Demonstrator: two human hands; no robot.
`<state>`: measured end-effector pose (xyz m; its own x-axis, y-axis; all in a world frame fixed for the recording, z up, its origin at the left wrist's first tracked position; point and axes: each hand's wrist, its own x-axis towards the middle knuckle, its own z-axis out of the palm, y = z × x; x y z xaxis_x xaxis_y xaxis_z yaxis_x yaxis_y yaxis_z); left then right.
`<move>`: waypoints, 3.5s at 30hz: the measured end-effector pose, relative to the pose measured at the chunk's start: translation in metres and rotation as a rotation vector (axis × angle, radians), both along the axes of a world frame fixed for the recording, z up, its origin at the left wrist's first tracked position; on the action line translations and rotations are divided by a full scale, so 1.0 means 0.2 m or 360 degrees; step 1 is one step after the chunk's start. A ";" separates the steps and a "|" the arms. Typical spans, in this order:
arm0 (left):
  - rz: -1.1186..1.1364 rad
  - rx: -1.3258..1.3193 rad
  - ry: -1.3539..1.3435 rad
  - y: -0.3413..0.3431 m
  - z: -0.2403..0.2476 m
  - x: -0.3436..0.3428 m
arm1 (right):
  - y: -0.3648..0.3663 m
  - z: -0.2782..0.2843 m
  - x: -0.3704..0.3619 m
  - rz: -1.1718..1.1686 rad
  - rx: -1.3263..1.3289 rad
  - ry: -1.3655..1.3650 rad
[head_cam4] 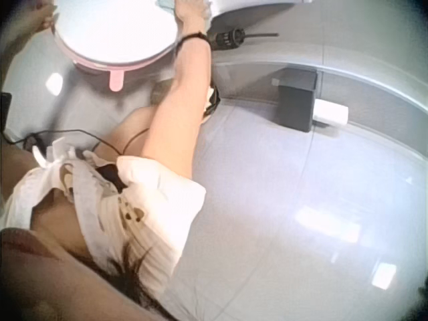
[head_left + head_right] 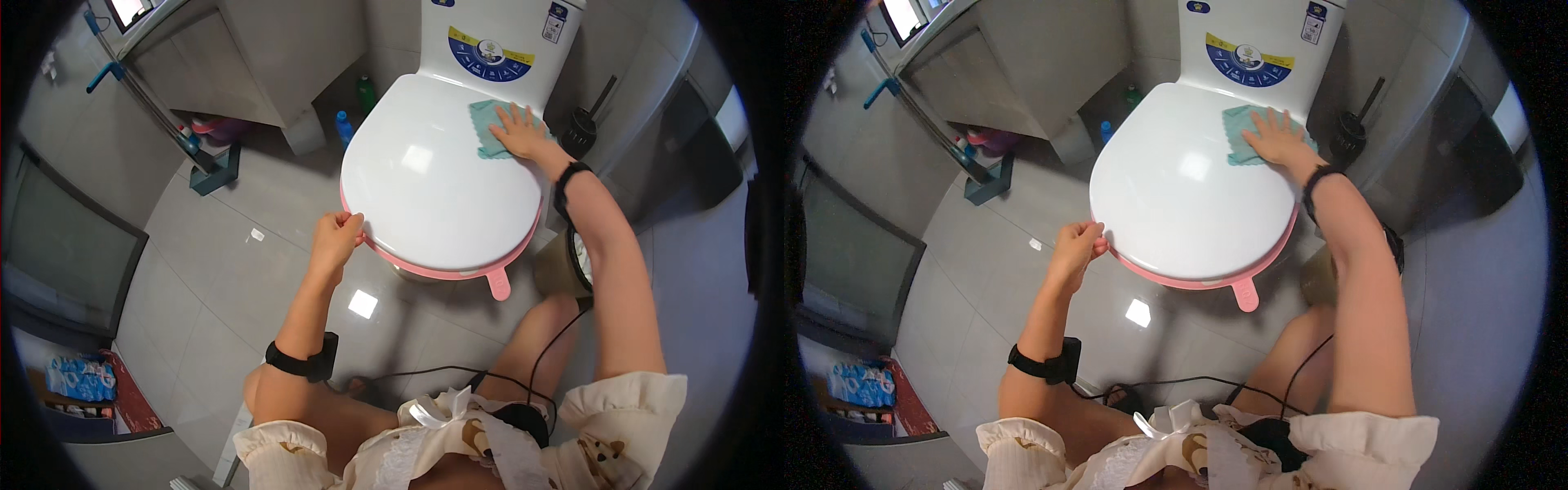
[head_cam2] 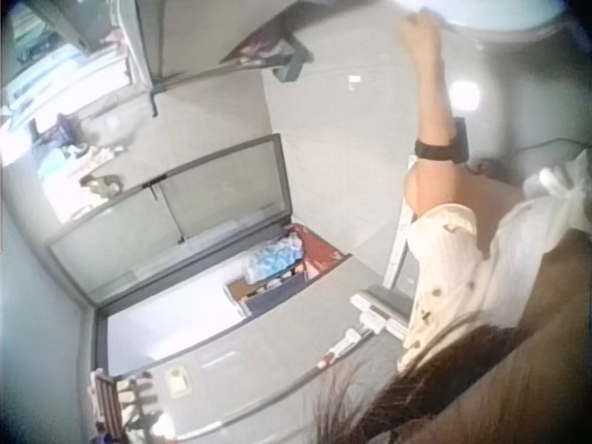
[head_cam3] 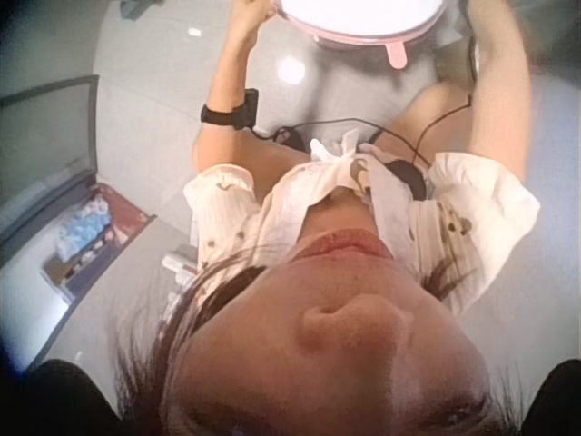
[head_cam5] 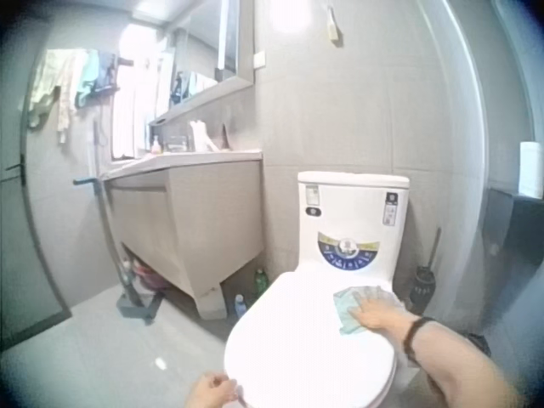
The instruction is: The person wipes the exterior of a toilet, including the tank and seat, with a blue cloth and then cleans the sink basin using a spray and the same cloth.
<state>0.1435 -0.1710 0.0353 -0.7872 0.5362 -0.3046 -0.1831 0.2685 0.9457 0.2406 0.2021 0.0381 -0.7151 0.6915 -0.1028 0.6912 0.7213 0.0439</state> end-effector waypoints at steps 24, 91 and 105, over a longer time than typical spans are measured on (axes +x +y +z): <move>0.0294 0.0501 -0.0718 0.00 -0.05 -0.06 | -0.54 0.04 0.21 0.0967 -0.0010 0.0110; 0.0201 -0.0258 0.1281 0.33 -0.30 -0.18 | 0.61 1.02 -0.18 -0.0006 0.1474 0.1934; 0.0197 -0.0605 0.1308 0.30 -0.27 -0.19 | 0.81 0.74 -0.18 0.0593 0.1924 0.1728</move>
